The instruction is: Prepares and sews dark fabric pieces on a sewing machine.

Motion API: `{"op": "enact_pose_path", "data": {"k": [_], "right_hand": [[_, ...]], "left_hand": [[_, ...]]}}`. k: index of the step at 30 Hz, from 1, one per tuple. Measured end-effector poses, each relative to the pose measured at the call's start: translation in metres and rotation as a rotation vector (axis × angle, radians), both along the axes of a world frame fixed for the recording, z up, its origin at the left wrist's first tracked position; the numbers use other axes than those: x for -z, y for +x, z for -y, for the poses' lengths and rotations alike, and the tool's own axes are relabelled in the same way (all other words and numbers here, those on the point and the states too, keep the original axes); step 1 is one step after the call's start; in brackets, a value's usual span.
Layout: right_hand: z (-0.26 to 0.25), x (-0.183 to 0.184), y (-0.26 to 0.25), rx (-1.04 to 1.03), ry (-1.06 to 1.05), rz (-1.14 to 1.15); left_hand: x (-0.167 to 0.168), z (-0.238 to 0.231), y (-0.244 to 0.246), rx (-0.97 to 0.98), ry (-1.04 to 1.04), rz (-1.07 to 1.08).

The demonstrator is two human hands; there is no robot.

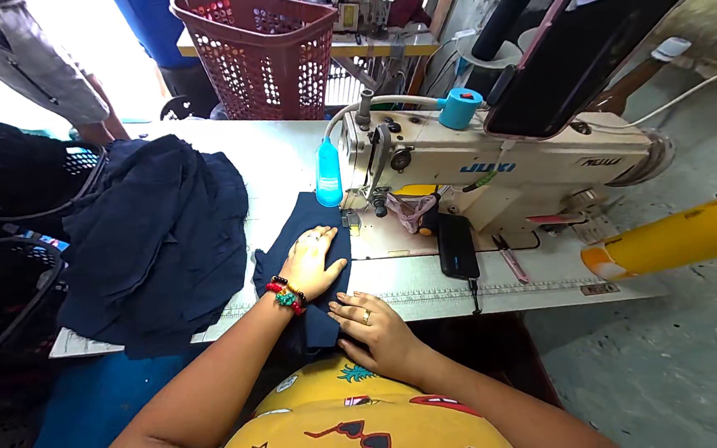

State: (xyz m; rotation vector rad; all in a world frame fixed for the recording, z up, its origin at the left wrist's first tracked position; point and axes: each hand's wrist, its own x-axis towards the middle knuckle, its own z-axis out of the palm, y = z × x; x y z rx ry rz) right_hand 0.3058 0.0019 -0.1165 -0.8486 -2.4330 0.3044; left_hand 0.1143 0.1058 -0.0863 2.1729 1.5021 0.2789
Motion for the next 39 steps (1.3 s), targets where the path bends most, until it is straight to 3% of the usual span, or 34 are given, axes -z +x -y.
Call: {"op": "enact_pose_path", "data": {"k": [5,39], "right_hand": [[-0.004,0.0,0.004,-0.018,-0.012,0.016],[-0.061,-0.01,0.01,0.047,-0.204,0.01]], "left_hand": [[0.003,0.001,-0.008,0.065,-0.012,-0.131],[0.004,-0.028,-0.003,0.016,0.129,-0.07]]}}
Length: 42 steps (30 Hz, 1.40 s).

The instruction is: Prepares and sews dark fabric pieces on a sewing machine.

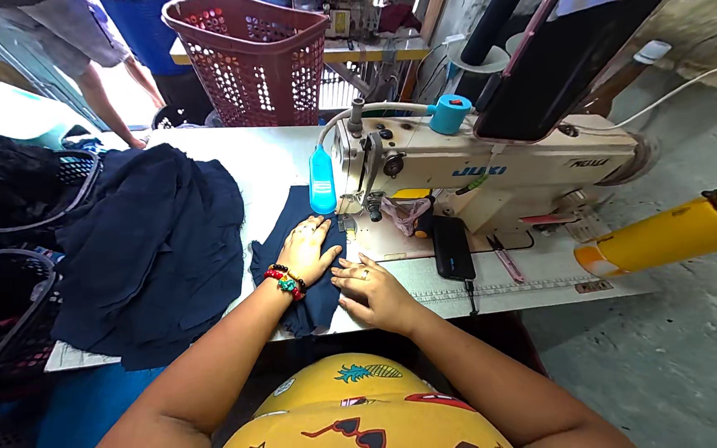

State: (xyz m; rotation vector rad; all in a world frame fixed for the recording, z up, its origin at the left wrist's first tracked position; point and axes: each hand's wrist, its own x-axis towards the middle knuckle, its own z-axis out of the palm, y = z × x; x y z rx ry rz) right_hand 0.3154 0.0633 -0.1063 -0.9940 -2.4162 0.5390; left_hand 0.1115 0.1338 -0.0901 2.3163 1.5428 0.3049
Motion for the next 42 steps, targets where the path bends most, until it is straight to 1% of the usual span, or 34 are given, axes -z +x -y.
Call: {"op": "enact_pose_path", "data": {"k": [3,5,7,9,12,14,15,17,20,21,23,26,31,34,36,39,42], "right_hand": [[0.017,-0.002,0.003,0.049,-0.031,0.014],[0.032,-0.001,0.005,0.039,-0.005,0.051],[0.045,-0.001,0.007,0.003,0.018,0.094],[0.053,0.001,0.006,-0.009,0.048,0.095],[0.06,0.006,0.006,-0.023,0.093,0.068],[0.062,0.008,0.006,-0.038,0.12,0.05],[0.063,0.008,0.006,-0.039,0.132,0.046],[0.063,0.008,0.007,-0.032,0.147,0.039],[0.064,0.01,0.01,-0.022,0.135,0.02],[0.064,0.01,0.01,-0.022,0.129,0.01],[0.064,0.009,0.01,-0.021,0.12,-0.013],[0.06,0.01,0.01,0.015,0.114,-0.087],[0.041,-0.004,0.003,0.049,0.153,-0.078],[0.023,-0.013,-0.01,0.004,0.068,-0.09],[0.013,-0.016,-0.022,-0.024,-0.003,-0.159],[-0.001,-0.015,-0.037,-0.072,-0.036,-0.291],[-0.01,-0.023,-0.039,-0.1,-0.156,-0.374]], "left_hand": [[-0.004,0.026,-0.014,-0.01,0.067,-0.019],[-0.006,0.053,-0.025,-0.056,-0.007,-0.07],[-0.006,0.065,-0.039,-0.047,-0.064,-0.158],[0.001,0.062,-0.056,0.005,0.008,-0.175],[0.006,0.04,-0.081,0.123,0.099,-0.167],[0.004,0.029,-0.088,0.191,0.153,-0.203],[0.001,0.029,-0.087,0.223,0.194,-0.218],[-0.004,0.04,-0.073,0.258,0.27,-0.154],[-0.011,0.072,-0.042,0.254,0.227,0.048],[-0.013,0.083,-0.034,0.27,0.209,0.083],[-0.013,0.098,-0.029,0.342,0.209,0.096],[0.003,0.108,-0.037,0.411,0.302,0.084],[0.016,0.115,-0.041,0.295,0.36,0.249],[0.013,0.115,-0.037,0.189,0.35,0.296],[0.006,0.116,-0.034,0.087,0.28,0.338],[-0.001,0.12,-0.032,-0.033,0.22,0.356],[0.007,0.128,-0.035,-0.069,0.318,0.295]]}}
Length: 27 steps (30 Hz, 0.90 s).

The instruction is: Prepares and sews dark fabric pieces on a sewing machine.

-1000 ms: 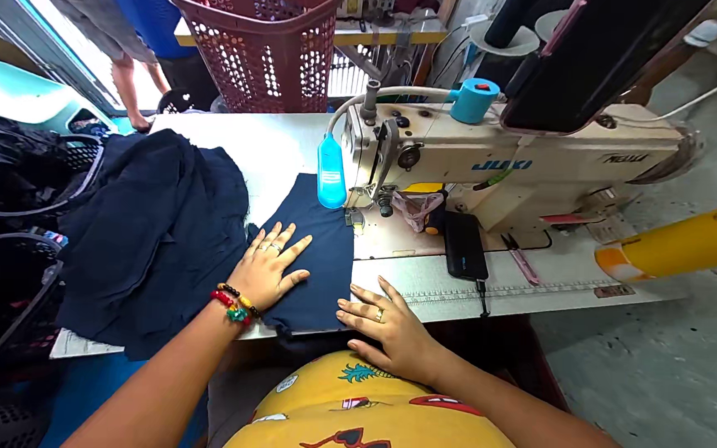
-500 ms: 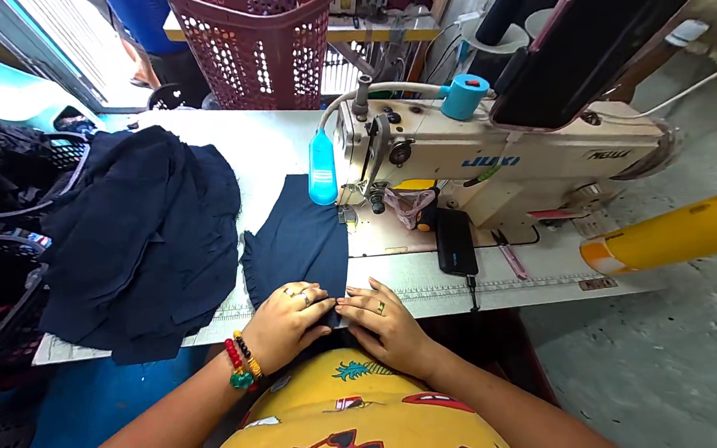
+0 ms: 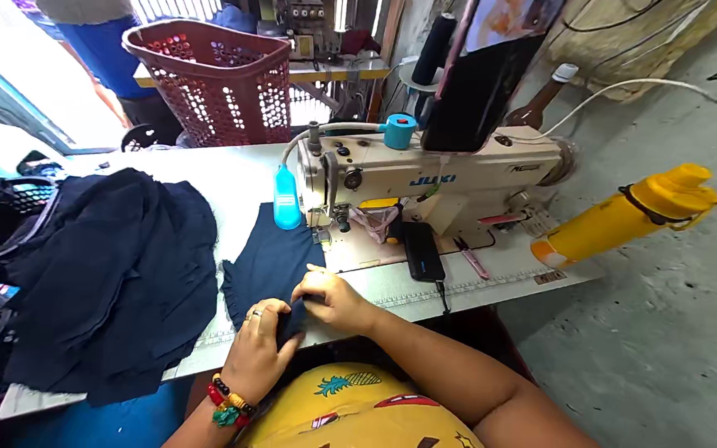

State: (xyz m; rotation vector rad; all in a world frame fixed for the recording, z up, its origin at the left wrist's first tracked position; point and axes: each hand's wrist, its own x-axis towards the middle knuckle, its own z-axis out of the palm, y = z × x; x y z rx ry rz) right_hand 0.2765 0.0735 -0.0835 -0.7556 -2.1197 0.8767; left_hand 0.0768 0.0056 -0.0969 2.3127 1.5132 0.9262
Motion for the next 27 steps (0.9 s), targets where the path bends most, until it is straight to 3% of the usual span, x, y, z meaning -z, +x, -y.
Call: {"op": "enact_pose_path", "data": {"k": [3,7,10,15,19,23,27], "right_hand": [[-0.009,-0.005,0.005,0.014,-0.138,-0.047],[-0.01,-0.012,0.005,0.069,-0.353,-0.078],[-0.009,-0.013,0.002,0.101,-0.401,-0.116],[-0.003,-0.01,0.0,0.121,-0.182,-0.156],[0.001,-0.01,-0.002,0.196,0.001,-0.19],[0.0,-0.011,0.002,0.24,0.051,-0.164],[-0.005,-0.006,0.007,0.218,0.193,-0.075]], "left_hand": [[-0.004,0.004,-0.009,-0.07,0.036,-0.019],[-0.027,-0.001,-0.026,-0.037,-0.182,0.063],[-0.035,-0.005,-0.033,0.004,-0.287,0.058],[-0.037,-0.004,-0.032,0.043,-0.123,-0.089],[-0.035,-0.004,-0.029,0.034,-0.025,-0.07],[-0.028,0.0,-0.02,-0.051,0.097,-0.068],[-0.021,-0.002,-0.018,-0.134,0.332,-0.243]]}}
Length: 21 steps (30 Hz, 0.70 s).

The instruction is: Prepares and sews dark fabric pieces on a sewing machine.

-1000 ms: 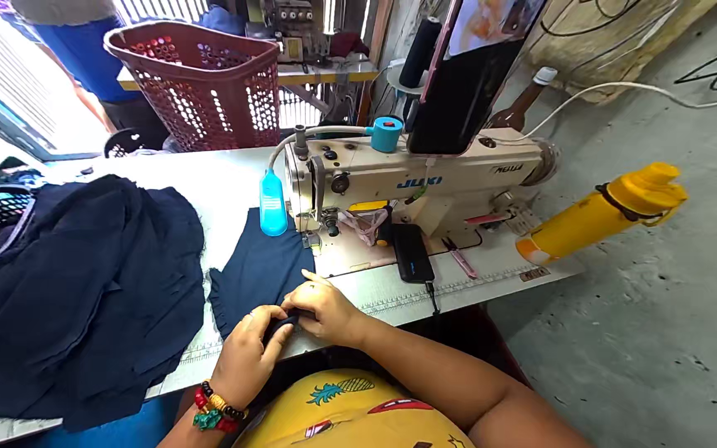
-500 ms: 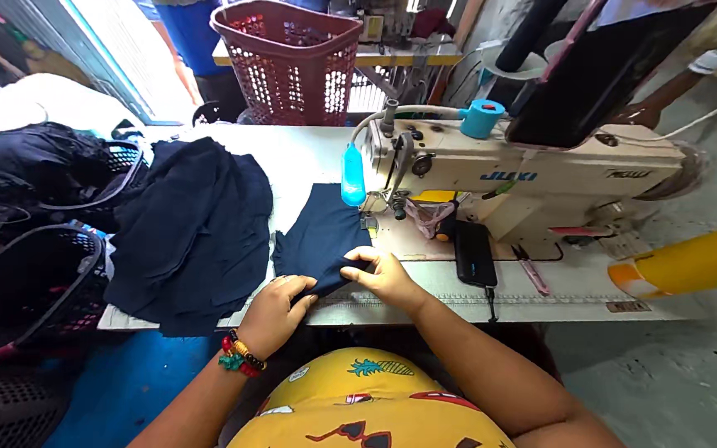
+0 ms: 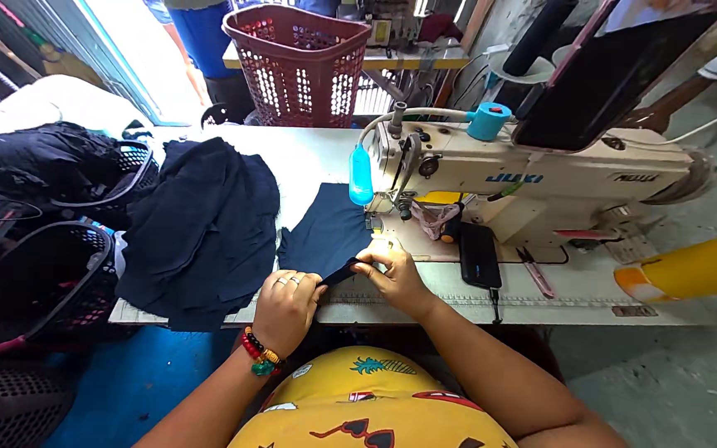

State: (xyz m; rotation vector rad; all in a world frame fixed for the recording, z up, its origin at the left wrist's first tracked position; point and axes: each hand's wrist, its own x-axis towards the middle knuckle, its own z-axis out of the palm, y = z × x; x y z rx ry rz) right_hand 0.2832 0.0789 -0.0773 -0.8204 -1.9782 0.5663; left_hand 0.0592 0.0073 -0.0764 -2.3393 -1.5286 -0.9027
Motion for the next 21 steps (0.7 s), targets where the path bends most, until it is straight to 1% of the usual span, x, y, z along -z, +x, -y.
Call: {"op": "enact_pose_path", "data": {"k": [4,7,10,12,14,16,18,19,21], "right_hand": [[0.0,0.003,0.002,-0.01,0.068,0.0],[0.011,0.005,0.004,0.037,0.17,0.055],[0.037,0.019,0.009,0.119,0.301,0.184],[0.059,0.037,0.013,0.146,0.316,0.271],[0.073,0.049,0.015,0.173,0.293,0.307],[0.076,0.05,0.017,0.186,0.258,0.315],[0.077,0.049,0.017,0.186,0.252,0.322],[0.079,0.048,0.016,0.18,0.244,0.326],[0.082,0.048,0.017,0.168,0.242,0.347]], "left_hand": [[-0.001,-0.004,-0.009,0.041,0.122,-0.105],[0.001,-0.004,-0.02,0.148,0.158,-0.15],[0.005,0.001,-0.032,0.308,0.123,-0.234],[0.012,0.007,-0.035,0.397,0.085,-0.273],[0.017,0.013,-0.032,0.457,0.029,-0.27],[0.012,0.015,-0.023,0.417,-0.075,-0.249],[-0.004,0.014,-0.007,0.313,-0.23,-0.219],[-0.01,0.013,0.002,0.272,-0.303,-0.18],[-0.011,0.007,0.02,0.237,-0.384,-0.008]]}}
